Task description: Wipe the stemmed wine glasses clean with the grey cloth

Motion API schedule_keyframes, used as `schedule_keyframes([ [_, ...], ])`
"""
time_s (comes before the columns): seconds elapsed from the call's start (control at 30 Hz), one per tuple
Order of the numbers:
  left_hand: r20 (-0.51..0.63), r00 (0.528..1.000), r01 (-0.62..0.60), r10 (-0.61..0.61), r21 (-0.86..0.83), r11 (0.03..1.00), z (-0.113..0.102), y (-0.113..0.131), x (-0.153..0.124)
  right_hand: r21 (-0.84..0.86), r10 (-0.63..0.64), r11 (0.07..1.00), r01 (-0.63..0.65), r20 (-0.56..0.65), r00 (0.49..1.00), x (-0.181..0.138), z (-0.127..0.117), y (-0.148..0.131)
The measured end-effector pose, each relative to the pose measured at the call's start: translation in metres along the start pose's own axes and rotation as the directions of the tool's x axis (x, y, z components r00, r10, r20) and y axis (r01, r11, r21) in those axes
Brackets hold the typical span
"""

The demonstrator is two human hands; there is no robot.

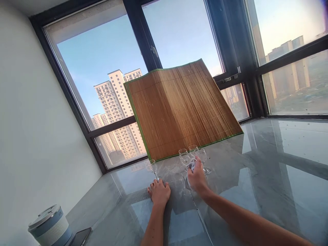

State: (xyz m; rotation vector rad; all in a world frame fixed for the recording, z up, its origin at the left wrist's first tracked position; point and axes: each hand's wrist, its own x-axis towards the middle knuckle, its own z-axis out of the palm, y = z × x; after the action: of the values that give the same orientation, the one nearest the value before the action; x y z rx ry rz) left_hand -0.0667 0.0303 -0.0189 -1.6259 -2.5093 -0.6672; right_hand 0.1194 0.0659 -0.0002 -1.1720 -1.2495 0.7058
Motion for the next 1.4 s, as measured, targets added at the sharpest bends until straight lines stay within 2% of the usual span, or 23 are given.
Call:
schedule_keyframes([
  [0.13,-0.009,1.0,0.005,-0.005,0.032,0.999,-0.001,0.002,-0.002,-0.035,-0.027,0.999,0.026,-0.033,0.999,0.0,-0.008,-0.01],
  [0.3,-0.016,1.0,0.016,-0.016,0.036,0.999,-0.001,0.003,-0.002,0.011,-0.031,0.999,0.032,-0.081,0.996,-0.002,-0.01,-0.016],
  [0.5,-0.023,1.0,0.014,-0.014,0.004,1.0,-0.004,0.004,-0.003,0.149,-0.228,0.957,0.248,-0.137,0.964,-0.011,-0.021,-0.043],
  [0.67,-0.047,0.999,0.02,-0.019,0.01,1.0,-0.013,0.008,-0.013,0.244,-0.359,0.908,0.342,0.028,0.933,-0.017,-0.027,-0.05],
  [0.73,-0.086,0.993,0.073,-0.078,-0.066,0.995,-0.018,0.007,-0.014,0.226,-0.384,0.908,0.352,0.115,0.916,-0.017,-0.025,-0.046],
  [0.8,-0.138,0.974,0.144,-0.18,-0.237,0.961,-0.022,0.005,-0.011,0.188,-0.39,0.917,0.353,0.224,0.893,-0.017,-0.022,-0.041],
  [0.87,-0.153,0.942,0.196,-0.3,-0.476,0.857,-0.025,0.002,-0.006,0.131,-0.378,0.926,0.354,0.344,0.86,-0.017,-0.018,-0.036],
  [0.9,-0.133,0.927,0.205,-0.351,-0.604,0.77,-0.025,0.0,-0.002,0.099,-0.367,0.929,0.358,0.398,0.841,-0.018,-0.016,-0.034],
  [0.93,-0.091,0.919,0.205,-0.384,-0.721,0.661,-0.025,-0.002,0.001,0.069,-0.354,0.929,0.363,0.445,0.822,-0.019,-0.015,-0.032],
  [1.0,0.04,0.927,0.203,-0.372,-0.89,0.409,-0.023,-0.004,0.007,0.026,-0.333,0.927,0.375,0.515,0.79,-0.021,-0.012,-0.028],
  [1.07,0.163,0.944,0.224,-0.288,-0.955,0.193,-0.019,-0.004,0.011,-0.002,-0.32,0.923,0.386,0.553,0.769,-0.022,-0.01,-0.024],
  [1.1,0.212,0.946,0.247,-0.245,-0.961,0.122,-0.018,-0.004,0.012,-0.013,-0.316,0.92,0.391,0.563,0.763,-0.023,-0.009,-0.023],
  [1.2,0.303,0.934,0.312,-0.189,-0.95,0.015,-0.016,-0.001,0.013,-0.021,-0.324,0.914,0.405,0.563,0.76,-0.022,-0.006,-0.018],
  [1.27,0.314,0.932,0.322,-0.181,-0.947,0.017,-0.017,0.004,0.011,-0.014,-0.33,0.915,0.404,0.554,0.765,-0.021,-0.005,-0.016],
  [1.3,0.29,0.94,0.305,-0.179,-0.95,0.065,-0.019,0.008,0.008,-0.01,-0.332,0.915,0.404,0.551,0.766,-0.021,-0.005,-0.015],
  [1.33,0.244,0.953,0.271,-0.178,-0.951,0.151,-0.021,0.011,0.005,-0.005,-0.336,0.914,0.405,0.548,0.766,-0.021,-0.005,-0.015],
  [1.4,0.112,0.981,0.169,-0.159,-0.896,0.41,-0.026,0.019,-0.002,0.014,-0.358,0.91,0.415,0.53,0.769,-0.021,-0.005,-0.016],
])
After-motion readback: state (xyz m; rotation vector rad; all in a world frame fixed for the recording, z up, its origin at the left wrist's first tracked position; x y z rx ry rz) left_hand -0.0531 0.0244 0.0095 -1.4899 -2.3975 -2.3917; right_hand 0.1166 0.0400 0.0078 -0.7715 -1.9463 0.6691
